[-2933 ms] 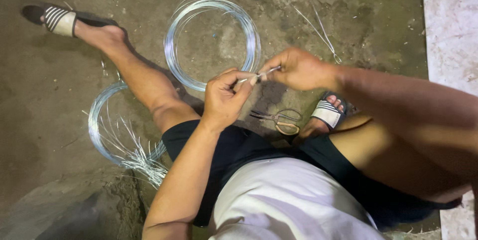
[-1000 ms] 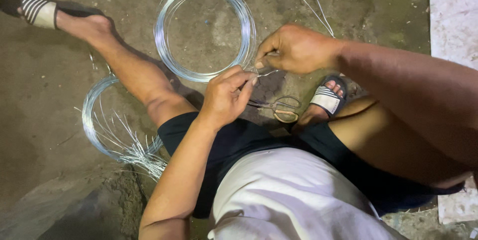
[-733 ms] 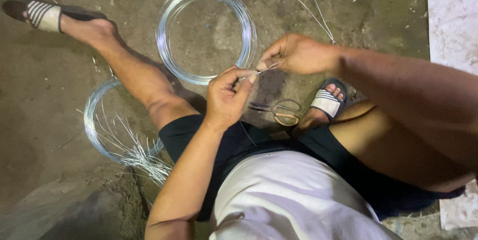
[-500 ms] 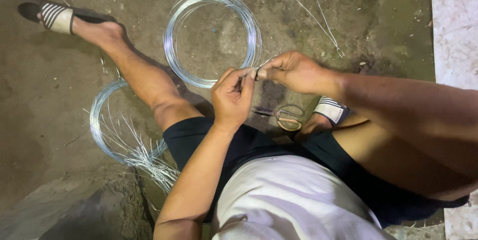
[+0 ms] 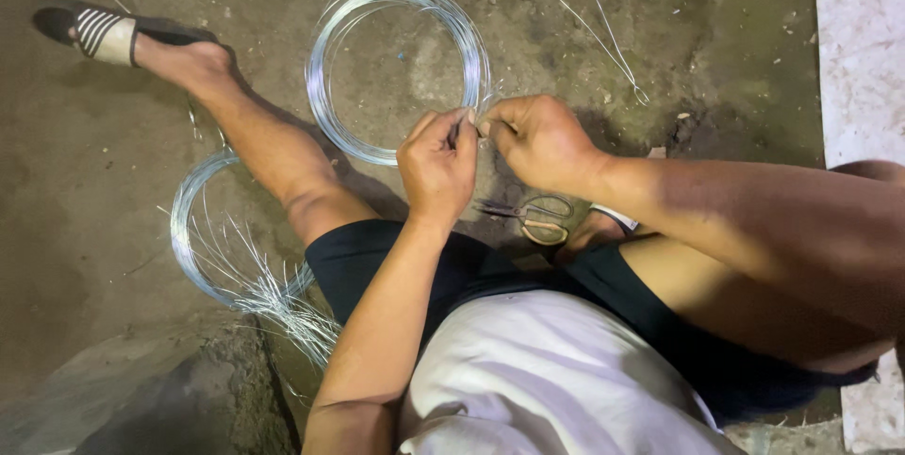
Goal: The person sits on the floor and repeatedly cuts lengths of thin metal wire using shears, then gathers the cut pieces into a bundle. The person continues cutting and bundling the wire throughout the clip.
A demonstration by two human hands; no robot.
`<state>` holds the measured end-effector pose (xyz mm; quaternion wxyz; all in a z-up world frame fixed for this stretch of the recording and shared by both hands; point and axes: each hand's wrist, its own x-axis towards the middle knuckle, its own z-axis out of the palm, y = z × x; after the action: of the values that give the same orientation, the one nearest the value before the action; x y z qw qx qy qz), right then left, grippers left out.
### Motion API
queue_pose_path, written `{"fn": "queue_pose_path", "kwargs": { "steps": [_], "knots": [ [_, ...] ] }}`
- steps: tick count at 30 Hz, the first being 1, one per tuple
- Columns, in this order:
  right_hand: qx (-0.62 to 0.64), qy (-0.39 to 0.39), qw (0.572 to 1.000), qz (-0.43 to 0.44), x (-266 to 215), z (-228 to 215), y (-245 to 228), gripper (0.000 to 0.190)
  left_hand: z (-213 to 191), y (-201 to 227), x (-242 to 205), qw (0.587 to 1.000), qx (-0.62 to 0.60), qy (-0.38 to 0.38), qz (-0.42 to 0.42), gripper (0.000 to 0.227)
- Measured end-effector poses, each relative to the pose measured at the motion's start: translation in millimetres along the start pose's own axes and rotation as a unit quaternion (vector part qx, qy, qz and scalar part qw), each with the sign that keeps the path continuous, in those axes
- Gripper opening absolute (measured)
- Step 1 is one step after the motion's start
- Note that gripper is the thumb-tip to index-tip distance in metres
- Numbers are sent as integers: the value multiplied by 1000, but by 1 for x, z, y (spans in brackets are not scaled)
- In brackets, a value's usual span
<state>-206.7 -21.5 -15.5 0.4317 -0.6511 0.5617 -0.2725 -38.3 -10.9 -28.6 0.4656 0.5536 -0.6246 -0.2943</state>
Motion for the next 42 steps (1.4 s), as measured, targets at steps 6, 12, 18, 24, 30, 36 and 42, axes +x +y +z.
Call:
{"fn": "queue_pose_path", "kwargs": {
  "steps": [6, 12, 18, 24, 30, 36, 42],
  "knots": [
    [18, -33, 997, -64, 5, -13, -5, 15, 4, -22, 7, 990, -108, -62, -69, 13],
    [-27, -116, 993, 6, 6, -13, -1, 14, -12, -31, 8, 961, -152, -152, -173, 16],
    [4, -77, 989, -127, 13, -4, -8, 12, -15, -8, 5, 987, -140, -40, -71, 14],
    [29, -132, 987, -89, 28, -13, -8, 15, -20, 7, 3, 996, -72, 51, 22, 13],
    [-74, -126, 983, -109, 28, -20, 0, 15, -26, 5, 14, 992, -41, 97, 71, 9],
    [-122, -34, 934, -334, 33, -47, -10, 24, -48, -1, 25, 984, 72, 64, 151, 15],
    [162, -76, 979, 96, 27, -31, -23, 30, -45, 3, 14, 948, 158, -6, 277, 29]
  ]
}}
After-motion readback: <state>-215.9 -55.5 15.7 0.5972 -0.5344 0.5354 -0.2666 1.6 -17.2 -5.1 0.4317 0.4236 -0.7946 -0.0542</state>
